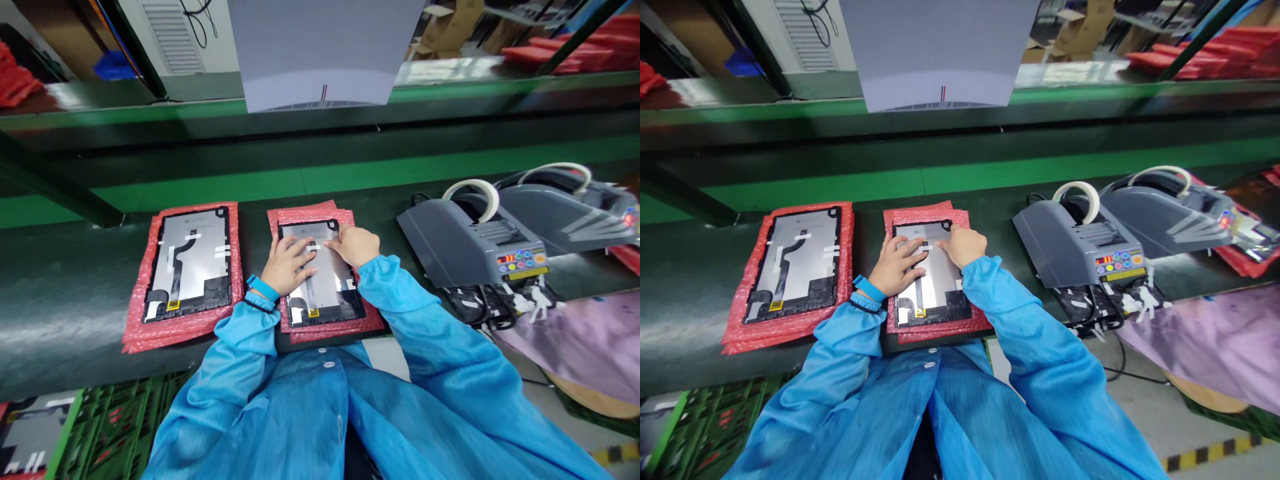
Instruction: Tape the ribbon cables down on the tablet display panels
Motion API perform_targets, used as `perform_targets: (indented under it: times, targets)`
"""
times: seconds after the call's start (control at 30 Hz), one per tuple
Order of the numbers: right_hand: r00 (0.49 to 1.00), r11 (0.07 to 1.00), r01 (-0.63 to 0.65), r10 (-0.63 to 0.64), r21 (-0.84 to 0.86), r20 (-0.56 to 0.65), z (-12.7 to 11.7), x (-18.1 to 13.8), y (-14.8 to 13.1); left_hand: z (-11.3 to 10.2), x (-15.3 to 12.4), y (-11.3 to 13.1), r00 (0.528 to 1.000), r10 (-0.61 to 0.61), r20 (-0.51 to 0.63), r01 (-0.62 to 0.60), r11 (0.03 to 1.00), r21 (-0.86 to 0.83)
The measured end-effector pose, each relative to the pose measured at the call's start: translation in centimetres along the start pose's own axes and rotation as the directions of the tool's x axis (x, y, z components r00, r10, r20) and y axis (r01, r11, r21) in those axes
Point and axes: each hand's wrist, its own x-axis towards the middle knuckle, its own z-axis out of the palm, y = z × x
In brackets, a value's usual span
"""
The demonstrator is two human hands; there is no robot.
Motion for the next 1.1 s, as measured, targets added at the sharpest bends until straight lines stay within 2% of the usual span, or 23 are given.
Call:
perform_targets:
  times: [0.07, 0.13, 0.2, 0.23, 0.3, 0.37, 0.43, 0.5, 0.57, 0.6, 0.63, 0.73, 0.77, 0.93, 1.03, 1.1]
  targets:
    - [0.994, 0.992, -0.033, 0.046, 0.123, -0.098, 0.3, -1.6, 3.1, -0.2, 0.0, 0.1, 1.0, 0.029, -0.009, -0.028, 0.999, 0.031]
    - [0.965, 0.938, -0.051, 0.135, 0.342, -0.227, 1.0, -4.2, 7.4, -0.3, 0.0, 0.2, 0.999, 0.048, -0.011, -0.048, 0.998, 0.048]
    - [0.894, 0.817, -0.023, 0.275, 0.576, -0.355, 1.9, -7.4, 12.2, -0.4, 0.1, 0.4, 0.998, 0.051, -0.02, -0.05, 0.997, 0.055]
    - [0.842, 0.737, -0.053, 0.396, 0.674, -0.366, 2.3, -9.0, 14.4, -0.4, 0.2, 0.4, 0.998, 0.046, -0.03, -0.044, 0.997, 0.057]
    - [0.726, 0.536, -0.057, 0.602, 0.842, -0.333, 2.8, -11.8, 18.2, -0.4, 0.4, 0.5, 0.998, 0.02, -0.06, -0.016, 0.998, 0.058]
    - [0.634, 0.344, -0.005, 0.728, 0.939, -0.263, 2.9, -13.3, 20.6, -0.4, 0.8, 0.6, 0.997, -0.01, -0.082, 0.015, 0.998, 0.063]
    - [0.602, 0.216, 0.055, 0.771, 0.975, -0.205, 2.6, -13.3, 21.9, -0.4, 1.2, 0.9, 0.995, -0.032, -0.097, 0.041, 0.995, 0.09]
    - [0.624, 0.147, 0.088, 0.763, 0.985, -0.17, 2.0, -12.4, 22.5, -0.6, 1.4, 1.3, 0.993, -0.043, -0.107, 0.056, 0.99, 0.127]
    - [0.649, 0.127, 0.126, 0.74, 0.984, -0.178, 1.6, -11.4, 22.5, -1.0, 1.3, 2.0, 0.993, -0.043, -0.112, 0.06, 0.986, 0.157]
    - [0.644, 0.138, 0.153, 0.737, 0.978, -0.205, 1.6, -11.1, 22.5, -1.2, 1.3, 2.3, 0.993, -0.041, -0.113, 0.06, 0.984, 0.168]
    - [0.622, 0.163, 0.184, 0.744, 0.969, -0.244, 1.6, -10.9, 22.4, -1.4, 1.2, 2.6, 0.993, -0.038, -0.115, 0.058, 0.983, 0.177]
    - [0.515, 0.26, 0.243, 0.782, 0.935, -0.351, 1.9, -11.3, 22.6, -2.0, 1.3, 3.3, 0.991, -0.023, -0.135, 0.048, 0.981, 0.187]
    - [0.501, 0.268, 0.244, 0.788, 0.932, -0.358, 2.1, -11.5, 22.7, -2.0, 1.4, 3.4, 0.99, -0.013, -0.139, 0.039, 0.982, 0.183]
    - [0.544, 0.158, 0.259, 0.791, 0.953, -0.279, 2.5, -12.0, 22.8, -1.7, 2.9, 4.0, 0.996, 0.055, -0.072, -0.045, 0.991, 0.128]
    - [0.539, 0.161, 0.275, 0.79, 0.948, -0.291, 2.2, -11.5, 22.6, -1.3, 3.8, 4.7, 0.995, 0.097, -0.021, -0.095, 0.991, 0.093]
    - [0.557, 0.164, 0.264, 0.779, 0.95, -0.289, 2.0, -11.1, 22.5, -1.1, 4.2, 5.3, 0.993, 0.114, -0.01, -0.113, 0.99, 0.08]
